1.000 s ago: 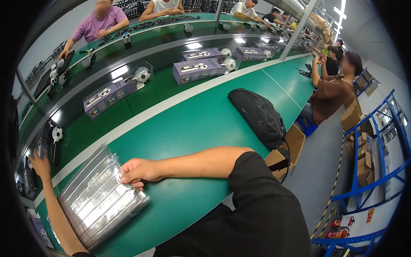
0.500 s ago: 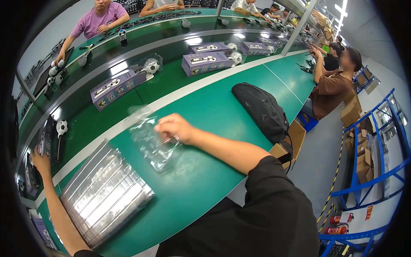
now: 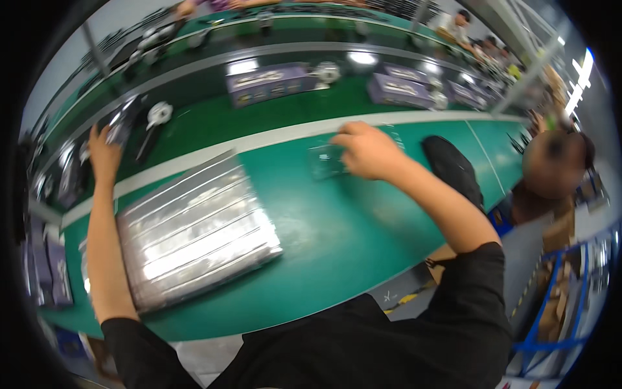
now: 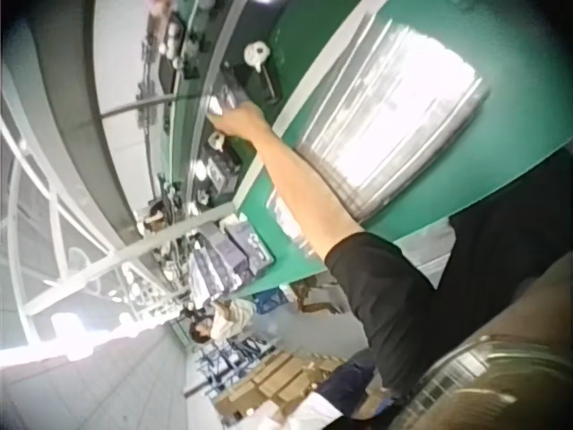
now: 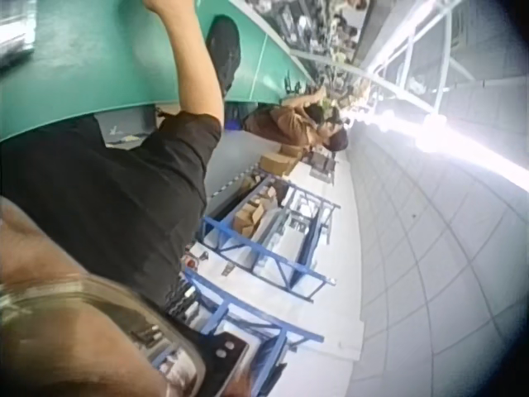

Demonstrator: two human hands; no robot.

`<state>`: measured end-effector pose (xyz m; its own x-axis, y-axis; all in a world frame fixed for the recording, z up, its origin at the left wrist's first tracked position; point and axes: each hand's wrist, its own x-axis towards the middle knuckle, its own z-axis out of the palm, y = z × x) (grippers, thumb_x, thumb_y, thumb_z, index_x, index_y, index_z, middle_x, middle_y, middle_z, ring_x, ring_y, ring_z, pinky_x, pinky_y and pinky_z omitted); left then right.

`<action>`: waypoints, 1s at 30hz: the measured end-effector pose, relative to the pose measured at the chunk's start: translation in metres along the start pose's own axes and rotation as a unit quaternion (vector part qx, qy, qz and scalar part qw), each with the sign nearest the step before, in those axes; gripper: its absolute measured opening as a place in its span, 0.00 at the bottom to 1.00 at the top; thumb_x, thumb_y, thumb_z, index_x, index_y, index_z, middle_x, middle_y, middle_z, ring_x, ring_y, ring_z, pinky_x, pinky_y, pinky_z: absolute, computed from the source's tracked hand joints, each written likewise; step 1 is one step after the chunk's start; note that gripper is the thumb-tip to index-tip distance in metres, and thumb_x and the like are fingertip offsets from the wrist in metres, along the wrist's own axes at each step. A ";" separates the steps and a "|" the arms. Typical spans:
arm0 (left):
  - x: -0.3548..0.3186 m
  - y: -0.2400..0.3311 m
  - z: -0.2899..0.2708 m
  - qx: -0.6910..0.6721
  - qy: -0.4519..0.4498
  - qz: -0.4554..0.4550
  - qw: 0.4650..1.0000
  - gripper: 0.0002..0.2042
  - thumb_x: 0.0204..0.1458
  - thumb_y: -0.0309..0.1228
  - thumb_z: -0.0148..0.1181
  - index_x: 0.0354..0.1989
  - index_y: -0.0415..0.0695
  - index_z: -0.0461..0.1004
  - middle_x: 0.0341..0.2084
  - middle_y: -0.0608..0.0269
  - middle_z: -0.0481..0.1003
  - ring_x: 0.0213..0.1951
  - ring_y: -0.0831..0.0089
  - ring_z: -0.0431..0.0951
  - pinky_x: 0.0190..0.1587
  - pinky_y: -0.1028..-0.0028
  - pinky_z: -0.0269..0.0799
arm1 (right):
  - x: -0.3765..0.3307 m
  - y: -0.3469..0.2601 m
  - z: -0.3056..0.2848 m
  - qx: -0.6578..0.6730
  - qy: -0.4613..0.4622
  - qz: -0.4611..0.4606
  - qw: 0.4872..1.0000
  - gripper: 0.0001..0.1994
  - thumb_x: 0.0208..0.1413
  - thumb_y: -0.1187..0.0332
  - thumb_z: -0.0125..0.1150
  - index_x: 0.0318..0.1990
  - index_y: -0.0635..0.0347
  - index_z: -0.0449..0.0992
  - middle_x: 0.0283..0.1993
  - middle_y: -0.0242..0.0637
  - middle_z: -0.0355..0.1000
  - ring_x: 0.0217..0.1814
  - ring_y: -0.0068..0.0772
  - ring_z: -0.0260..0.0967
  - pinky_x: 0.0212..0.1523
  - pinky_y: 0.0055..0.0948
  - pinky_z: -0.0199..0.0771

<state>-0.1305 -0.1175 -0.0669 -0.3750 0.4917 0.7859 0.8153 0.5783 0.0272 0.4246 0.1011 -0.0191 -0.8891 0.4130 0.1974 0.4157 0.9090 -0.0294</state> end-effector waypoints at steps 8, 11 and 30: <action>-0.005 0.006 -0.015 -0.003 -0.033 -0.075 0.997 0.23 0.43 0.24 0.56 0.51 0.51 0.76 0.61 0.46 0.62 0.60 0.47 0.63 0.59 0.53 0.62 | 0.072 0.019 -0.026 -0.130 -0.447 0.056 0.883 0.28 0.39 0.76 0.56 0.55 0.57 0.71 0.48 0.49 0.74 0.51 0.50 0.72 0.50 0.40 0.73; -0.007 -0.009 -0.008 0.015 -0.078 -0.101 0.992 0.24 0.46 0.29 0.58 0.55 0.51 0.72 0.61 0.47 0.62 0.62 0.49 0.62 0.59 0.52 0.62 | 0.097 -0.003 -0.039 -0.075 -0.442 0.023 0.893 0.26 0.40 0.77 0.56 0.54 0.60 0.72 0.46 0.49 0.75 0.48 0.49 0.74 0.49 0.40 0.73; -0.006 -0.024 -0.002 -0.092 -0.227 -0.195 0.950 0.38 0.45 0.53 0.62 0.56 0.32 0.65 0.54 0.33 0.65 0.53 0.43 0.71 0.55 0.58 0.69 | 0.127 -0.032 -0.059 -0.023 -0.316 -0.063 0.946 0.21 0.45 0.77 0.58 0.50 0.62 0.69 0.45 0.47 0.71 0.51 0.44 0.71 0.51 0.38 0.72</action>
<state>-0.1473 -0.1357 -0.0707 -0.7814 0.5177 0.3486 0.6235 0.6707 0.4018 0.3100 0.1210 0.0646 -0.8634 0.2649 -0.4293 0.2930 0.9561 0.0008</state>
